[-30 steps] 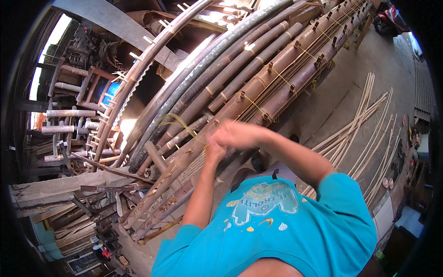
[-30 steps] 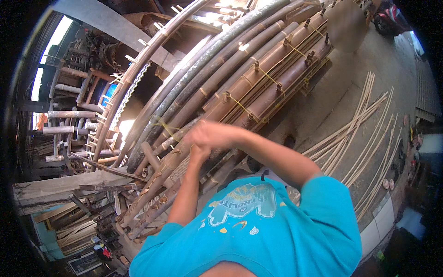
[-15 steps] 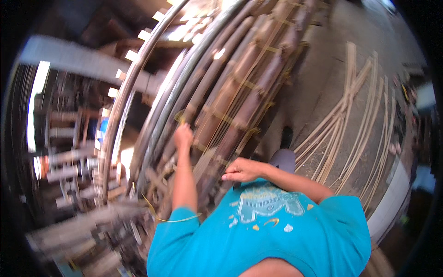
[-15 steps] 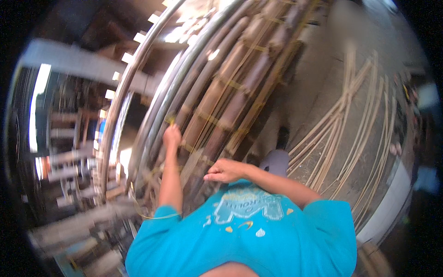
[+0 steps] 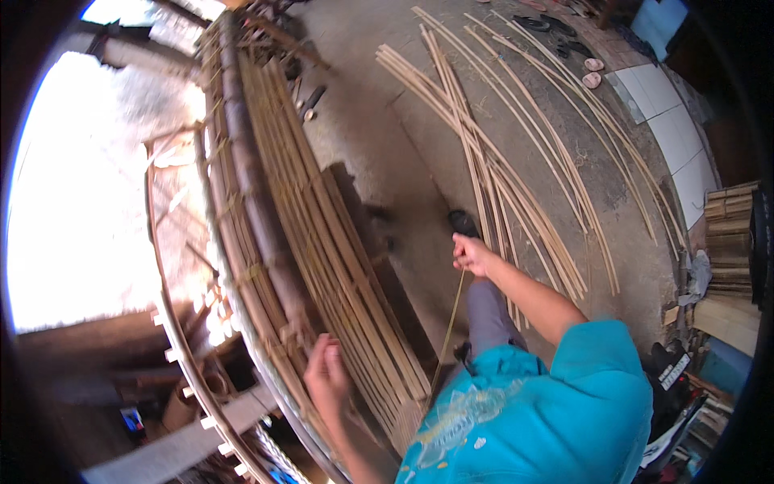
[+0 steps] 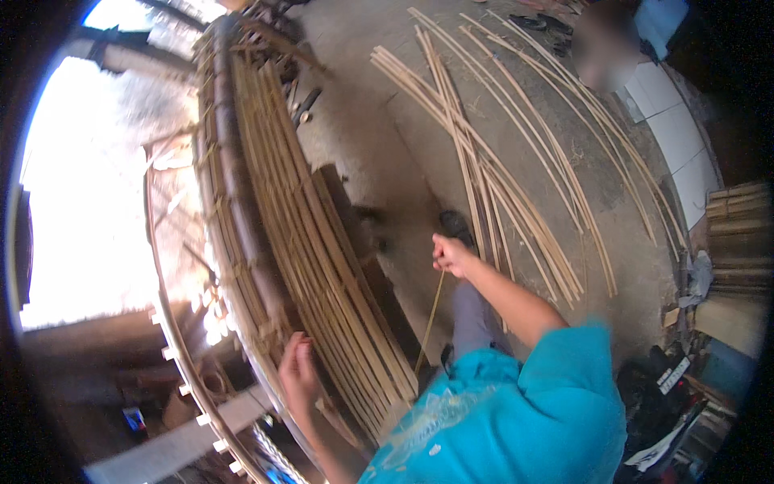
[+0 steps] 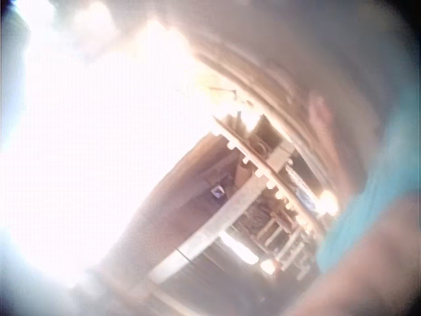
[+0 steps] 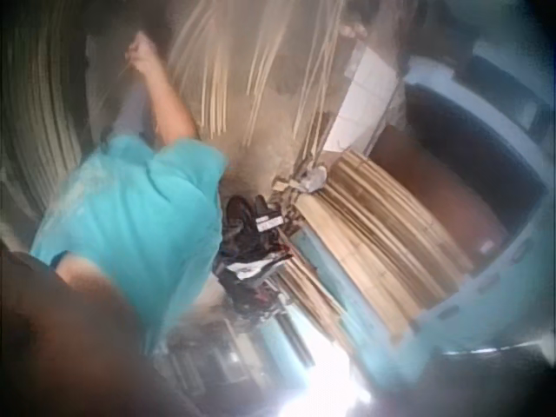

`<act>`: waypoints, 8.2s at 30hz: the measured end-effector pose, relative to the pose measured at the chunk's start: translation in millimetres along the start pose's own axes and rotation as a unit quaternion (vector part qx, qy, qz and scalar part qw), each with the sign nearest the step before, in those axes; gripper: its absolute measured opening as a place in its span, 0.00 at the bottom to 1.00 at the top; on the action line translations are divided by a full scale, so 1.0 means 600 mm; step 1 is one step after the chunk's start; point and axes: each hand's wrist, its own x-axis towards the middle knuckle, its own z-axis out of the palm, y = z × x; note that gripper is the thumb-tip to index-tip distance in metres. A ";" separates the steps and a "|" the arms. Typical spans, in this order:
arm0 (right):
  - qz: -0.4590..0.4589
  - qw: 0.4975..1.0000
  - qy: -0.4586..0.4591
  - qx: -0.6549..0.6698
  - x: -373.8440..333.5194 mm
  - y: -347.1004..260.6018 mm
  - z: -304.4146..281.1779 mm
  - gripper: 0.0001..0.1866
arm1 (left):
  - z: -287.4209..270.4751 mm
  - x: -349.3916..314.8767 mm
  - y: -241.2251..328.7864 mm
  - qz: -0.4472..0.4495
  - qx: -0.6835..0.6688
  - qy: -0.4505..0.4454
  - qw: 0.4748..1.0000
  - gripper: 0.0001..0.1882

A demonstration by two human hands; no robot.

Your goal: The person repeatedly picks up thin bamboo strips from the floor and ties them onto a horizontal bamboo rack using yellow string. The person secures each strip by wrapping and knotting the string around the rack and the strip.

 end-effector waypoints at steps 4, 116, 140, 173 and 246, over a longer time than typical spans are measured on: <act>0.037 0.993 0.038 -0.105 0.258 -0.092 -0.062 0.19 | 0.352 0.192 0.024 0.047 0.063 -0.234 0.969 0.18; 0.041 0.665 -0.426 -0.612 0.967 -1.491 1.400 0.12 | -0.028 2.092 0.390 -0.161 0.041 0.167 0.972 0.10; 0.181 0.953 -0.179 -0.165 0.975 -1.504 1.522 0.13 | 0.025 2.166 0.410 -0.252 0.087 0.223 0.937 0.11; -0.229 0.375 -0.692 -0.573 0.994 -1.571 1.514 0.08 | -0.058 2.291 0.161 -0.297 0.097 0.290 0.904 0.15; -0.076 0.276 -0.764 -0.578 0.753 -1.328 1.609 0.24 | 0.067 1.868 0.313 -0.318 0.078 0.330 0.886 0.17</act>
